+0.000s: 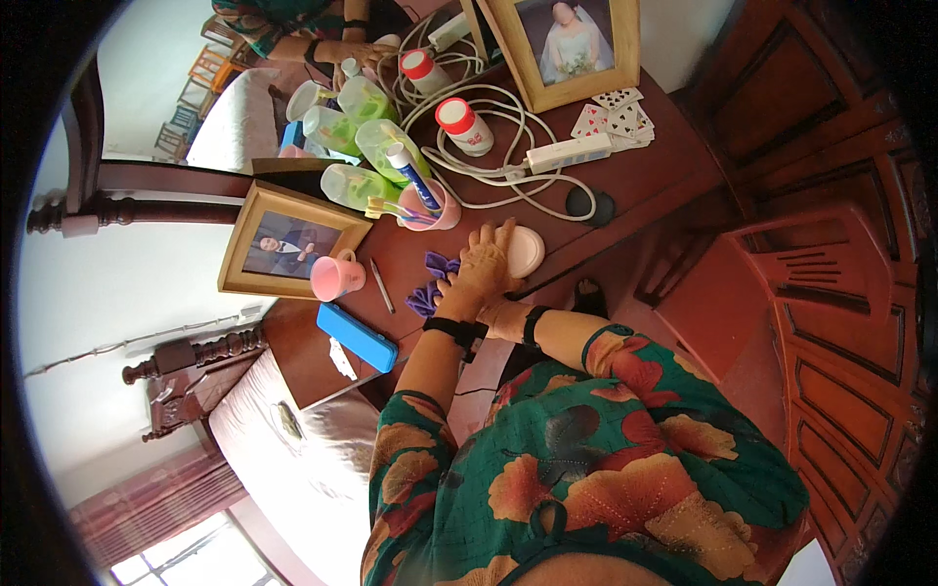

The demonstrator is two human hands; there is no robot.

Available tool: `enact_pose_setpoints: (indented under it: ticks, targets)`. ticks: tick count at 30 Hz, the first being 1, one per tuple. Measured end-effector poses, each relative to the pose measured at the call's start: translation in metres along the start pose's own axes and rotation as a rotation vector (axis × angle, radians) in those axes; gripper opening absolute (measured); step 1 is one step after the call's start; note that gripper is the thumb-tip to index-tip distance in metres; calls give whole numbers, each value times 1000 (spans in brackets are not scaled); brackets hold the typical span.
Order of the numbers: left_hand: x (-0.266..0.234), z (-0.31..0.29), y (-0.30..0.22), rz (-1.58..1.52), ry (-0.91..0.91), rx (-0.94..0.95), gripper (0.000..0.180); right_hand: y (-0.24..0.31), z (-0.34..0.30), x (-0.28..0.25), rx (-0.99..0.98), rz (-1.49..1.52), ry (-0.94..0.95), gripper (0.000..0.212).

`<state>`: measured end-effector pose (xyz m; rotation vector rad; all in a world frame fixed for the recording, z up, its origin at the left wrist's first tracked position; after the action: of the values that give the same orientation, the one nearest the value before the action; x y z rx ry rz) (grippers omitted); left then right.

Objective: The person wipes the surface of a wooden dresser with a cloth, moves several photo frames and personal items aside to clean under them, handles an extension cord and a set of cards, rinses the cloth in a bucket of water, and continues wiping the dresser surface and items.

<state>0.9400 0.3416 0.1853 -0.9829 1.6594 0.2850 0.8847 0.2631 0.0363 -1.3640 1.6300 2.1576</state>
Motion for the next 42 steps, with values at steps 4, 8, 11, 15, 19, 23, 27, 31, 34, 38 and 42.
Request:
enact_pose_setpoints:
  ticks: [4,8,11,15,19,23,27,31,34,38,42]
  targets:
    - [-8,-25,10,-1,-79,-46,107,55,-11,-60,-153,157,-444,36]
    - [-34,-44,8,13,-388,7,104,47,10,-71,-132,18,-548,37]
    - [-51,-74,36,-35,-530,-69,101,41,17,-84,-104,-65,-530,40]
    - [-33,-113,93,-59,-570,-253,101,32,3,-113,55,-427,-285,49]
    - [2,-132,136,-58,-425,-513,102,4,-23,-148,235,-431,-410,53]
    - [24,-143,159,-70,-383,-668,106,-4,-53,-169,342,-427,-500,54]
    - [30,-137,167,-119,-371,-756,113,-4,-67,-167,438,-477,-539,56]
    - [29,-141,166,-147,-375,-800,121,15,-47,-161,410,-508,-492,54]
    - [26,-143,158,-119,-439,-770,121,25,-26,-146,184,-484,-361,50]
    - [18,-145,145,-33,-446,-717,119,20,-11,-143,60,-477,-295,44]
    - [6,-146,138,53,-396,-774,117,8,-17,-149,93,-451,-306,43]
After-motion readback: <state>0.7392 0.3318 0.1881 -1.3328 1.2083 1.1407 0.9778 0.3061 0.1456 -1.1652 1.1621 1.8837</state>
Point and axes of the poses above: each hand's wrist, its own z-axis towards the middle knuckle, its own x-axis out of the palm, y = z × x, the point moved 5 cm from there along z, towards the middle knuckle, and after that the axes turned 2 degrees about -y, right-handed, at the moved point
